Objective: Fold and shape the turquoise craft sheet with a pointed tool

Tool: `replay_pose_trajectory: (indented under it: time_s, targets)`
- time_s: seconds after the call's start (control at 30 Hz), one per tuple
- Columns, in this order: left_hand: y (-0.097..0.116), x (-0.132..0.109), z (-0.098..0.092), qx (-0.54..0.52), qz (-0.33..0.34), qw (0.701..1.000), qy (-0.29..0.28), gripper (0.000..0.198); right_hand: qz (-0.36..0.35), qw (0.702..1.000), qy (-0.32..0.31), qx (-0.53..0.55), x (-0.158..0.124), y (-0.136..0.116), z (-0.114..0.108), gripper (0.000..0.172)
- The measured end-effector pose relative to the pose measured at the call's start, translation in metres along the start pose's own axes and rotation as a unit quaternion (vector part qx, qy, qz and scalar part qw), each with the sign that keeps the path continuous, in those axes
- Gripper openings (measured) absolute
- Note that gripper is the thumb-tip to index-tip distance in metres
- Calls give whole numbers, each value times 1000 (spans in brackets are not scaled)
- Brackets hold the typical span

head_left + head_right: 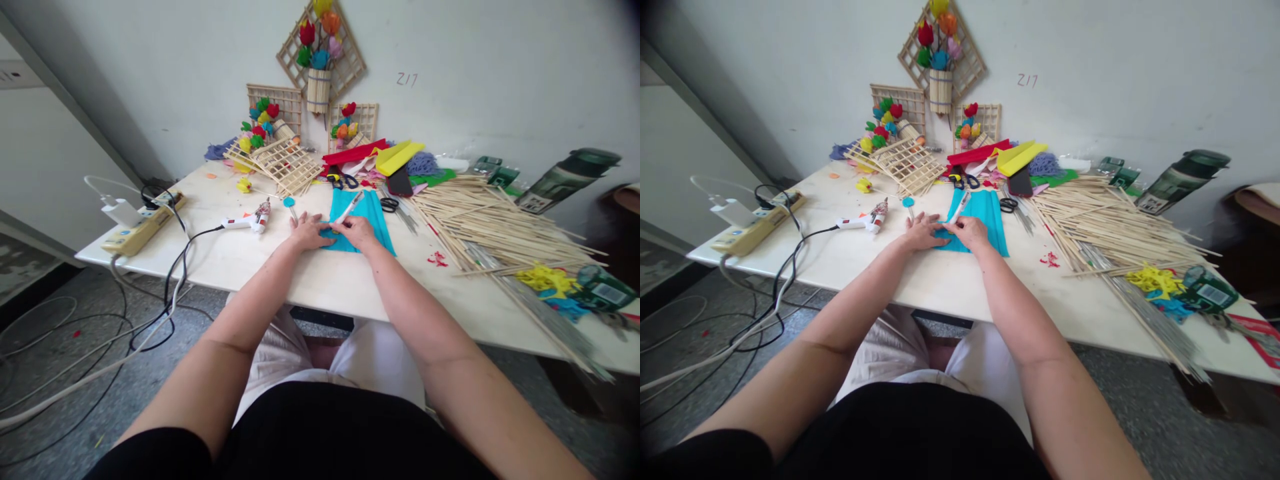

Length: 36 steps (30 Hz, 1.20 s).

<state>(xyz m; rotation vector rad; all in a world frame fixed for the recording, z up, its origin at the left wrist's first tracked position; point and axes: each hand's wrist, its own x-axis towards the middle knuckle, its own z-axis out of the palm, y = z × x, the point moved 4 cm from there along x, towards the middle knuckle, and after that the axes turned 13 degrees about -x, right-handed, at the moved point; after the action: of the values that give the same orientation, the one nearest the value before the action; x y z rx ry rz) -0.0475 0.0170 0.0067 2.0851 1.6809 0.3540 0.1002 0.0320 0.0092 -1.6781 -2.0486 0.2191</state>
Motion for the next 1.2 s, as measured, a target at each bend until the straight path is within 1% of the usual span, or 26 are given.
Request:
replay_pose_trajectory:
  time_s: [0.33,0.67,0.83,1.0,1.1,1.2]
  targets:
    - [-4,8,0,-2,0,1000,8,68,13,1000,10,-14,2,0,3,38]
    - [-5,9,-1,-17,3,1000,4,69,17,999,9,-32,1,0,4,39]
    - [-6,8,-1,-19,5,1000,2,68,12,1000,0,-27,1,-2,2,37]
    - [-6,9,-1,-21,4,1000,-3,68,6,1000,-8,1,1,-1,3,37]
    - [-5,8,-2,-23,7,1000,-2,65,7,999,6,42,3,4,5,37]
    - [-4,6,-3,-23,13,1000,-8,63,18,995,53,88,6,11,6,38]
